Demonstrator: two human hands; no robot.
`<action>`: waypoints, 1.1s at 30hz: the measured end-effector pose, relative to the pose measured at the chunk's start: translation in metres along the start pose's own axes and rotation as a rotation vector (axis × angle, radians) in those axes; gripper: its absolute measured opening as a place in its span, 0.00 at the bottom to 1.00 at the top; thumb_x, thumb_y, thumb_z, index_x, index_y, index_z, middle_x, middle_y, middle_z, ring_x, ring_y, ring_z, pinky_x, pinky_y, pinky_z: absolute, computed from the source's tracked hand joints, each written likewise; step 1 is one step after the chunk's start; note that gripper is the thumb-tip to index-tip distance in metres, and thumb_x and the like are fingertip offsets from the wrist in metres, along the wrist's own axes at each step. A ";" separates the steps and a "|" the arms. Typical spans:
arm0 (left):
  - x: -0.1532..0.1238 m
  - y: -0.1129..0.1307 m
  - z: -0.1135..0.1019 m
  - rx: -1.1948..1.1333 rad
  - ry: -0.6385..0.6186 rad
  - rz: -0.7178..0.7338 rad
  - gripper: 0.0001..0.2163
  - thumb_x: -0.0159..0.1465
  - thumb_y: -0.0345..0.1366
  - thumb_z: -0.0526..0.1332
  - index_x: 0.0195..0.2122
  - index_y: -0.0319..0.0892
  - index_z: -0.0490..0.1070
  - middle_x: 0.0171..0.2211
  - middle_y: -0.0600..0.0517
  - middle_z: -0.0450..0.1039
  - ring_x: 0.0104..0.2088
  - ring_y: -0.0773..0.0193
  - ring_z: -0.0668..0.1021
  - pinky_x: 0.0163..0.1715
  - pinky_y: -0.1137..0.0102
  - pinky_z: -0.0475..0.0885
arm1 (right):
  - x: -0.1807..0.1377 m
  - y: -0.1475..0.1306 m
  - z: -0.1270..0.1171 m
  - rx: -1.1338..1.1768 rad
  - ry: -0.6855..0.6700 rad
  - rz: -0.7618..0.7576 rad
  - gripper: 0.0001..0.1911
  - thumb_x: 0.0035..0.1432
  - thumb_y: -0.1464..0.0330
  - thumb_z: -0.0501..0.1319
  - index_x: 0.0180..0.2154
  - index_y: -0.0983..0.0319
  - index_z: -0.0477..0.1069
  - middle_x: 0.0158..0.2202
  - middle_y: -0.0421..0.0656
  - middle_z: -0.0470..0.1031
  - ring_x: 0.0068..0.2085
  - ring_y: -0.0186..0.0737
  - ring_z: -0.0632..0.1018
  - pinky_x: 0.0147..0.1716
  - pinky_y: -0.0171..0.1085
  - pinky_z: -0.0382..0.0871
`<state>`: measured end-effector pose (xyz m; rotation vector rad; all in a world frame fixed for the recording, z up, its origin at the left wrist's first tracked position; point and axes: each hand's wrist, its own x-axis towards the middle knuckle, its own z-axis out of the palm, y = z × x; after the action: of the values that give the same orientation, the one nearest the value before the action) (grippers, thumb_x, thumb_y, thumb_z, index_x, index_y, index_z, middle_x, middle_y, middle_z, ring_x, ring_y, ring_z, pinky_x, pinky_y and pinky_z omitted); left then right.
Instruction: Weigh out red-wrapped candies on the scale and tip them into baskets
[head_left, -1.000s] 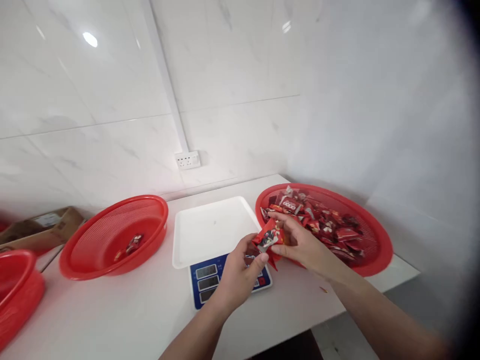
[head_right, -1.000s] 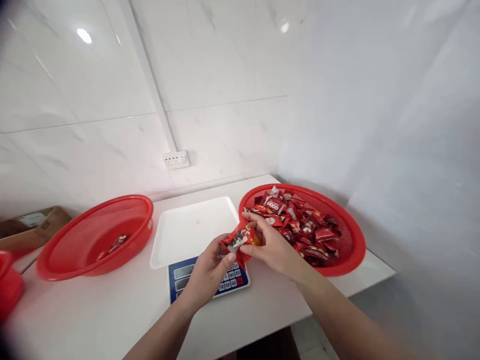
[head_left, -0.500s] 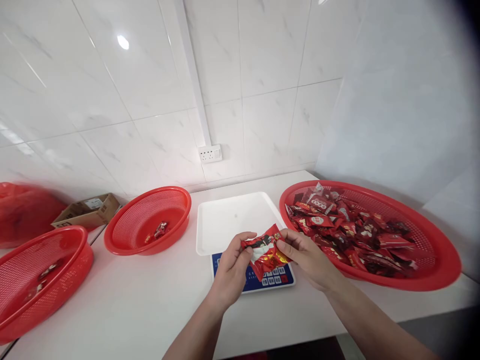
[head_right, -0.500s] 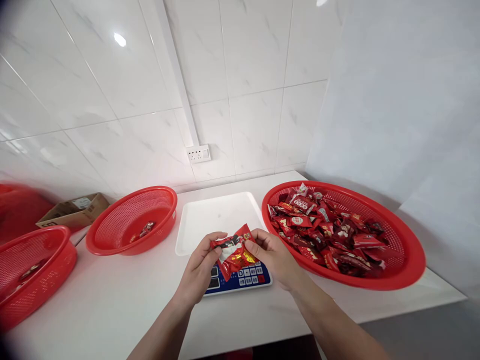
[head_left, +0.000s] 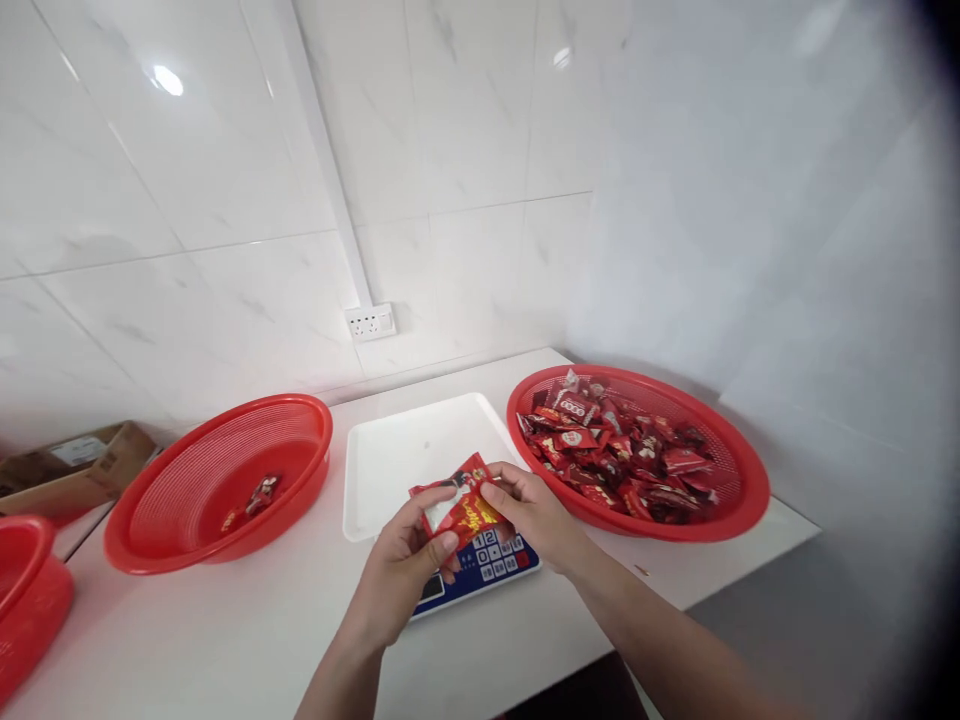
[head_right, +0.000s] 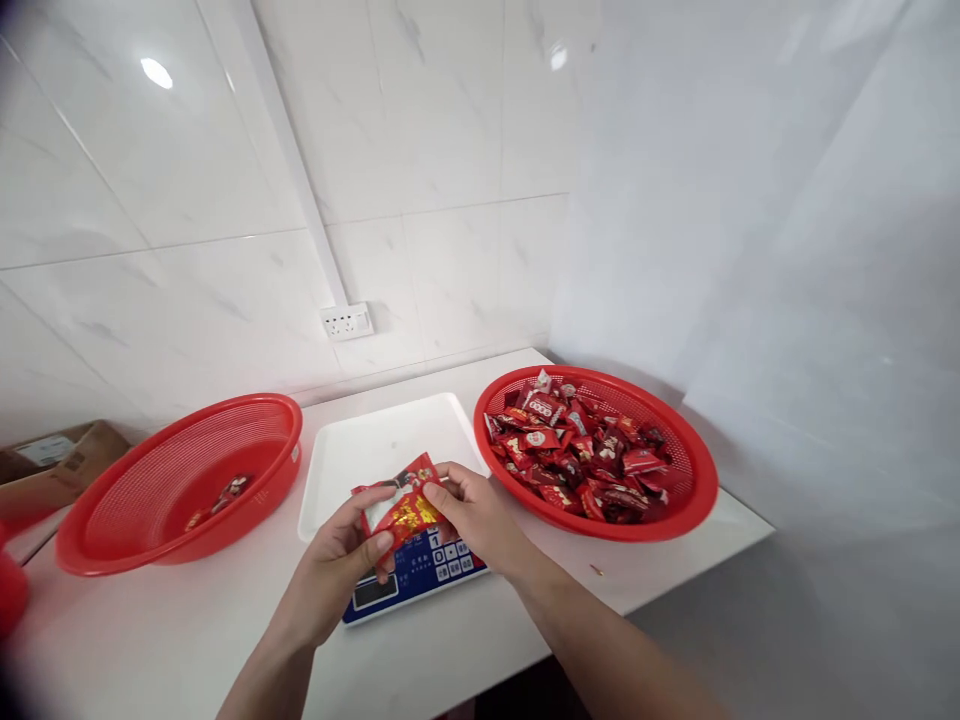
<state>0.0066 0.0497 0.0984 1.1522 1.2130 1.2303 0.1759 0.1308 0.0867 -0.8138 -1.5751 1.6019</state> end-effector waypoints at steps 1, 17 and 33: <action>0.002 0.002 -0.004 0.046 0.036 0.016 0.27 0.56 0.47 0.64 0.54 0.40 0.66 0.25 0.55 0.69 0.25 0.67 0.73 0.27 0.72 0.72 | 0.001 -0.002 -0.004 0.000 0.003 -0.011 0.21 0.54 0.51 0.59 0.43 0.59 0.68 0.24 0.34 0.68 0.21 0.30 0.69 0.21 0.32 0.64; -0.001 -0.030 -0.053 0.870 0.763 0.266 0.19 0.60 0.50 0.53 0.45 0.45 0.72 0.27 0.53 0.73 0.26 0.63 0.74 0.28 0.71 0.69 | -0.037 -0.040 -0.174 -1.048 -0.124 0.339 0.13 0.54 0.63 0.57 0.39 0.57 0.74 0.35 0.43 0.80 0.37 0.46 0.78 0.36 0.40 0.69; -0.027 -0.097 -0.078 0.752 1.055 0.200 0.19 0.57 0.49 0.52 0.41 0.43 0.70 0.29 0.50 0.74 0.32 0.58 0.77 0.35 0.65 0.72 | -0.027 -0.028 -0.176 -1.388 0.040 0.294 0.24 0.58 0.71 0.51 0.56 0.61 0.66 0.55 0.54 0.68 0.48 0.54 0.75 0.44 0.45 0.67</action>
<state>-0.0666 0.0183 -0.0012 1.1531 2.5534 1.6661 0.3409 0.2014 0.1049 -1.7819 -2.5474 0.3945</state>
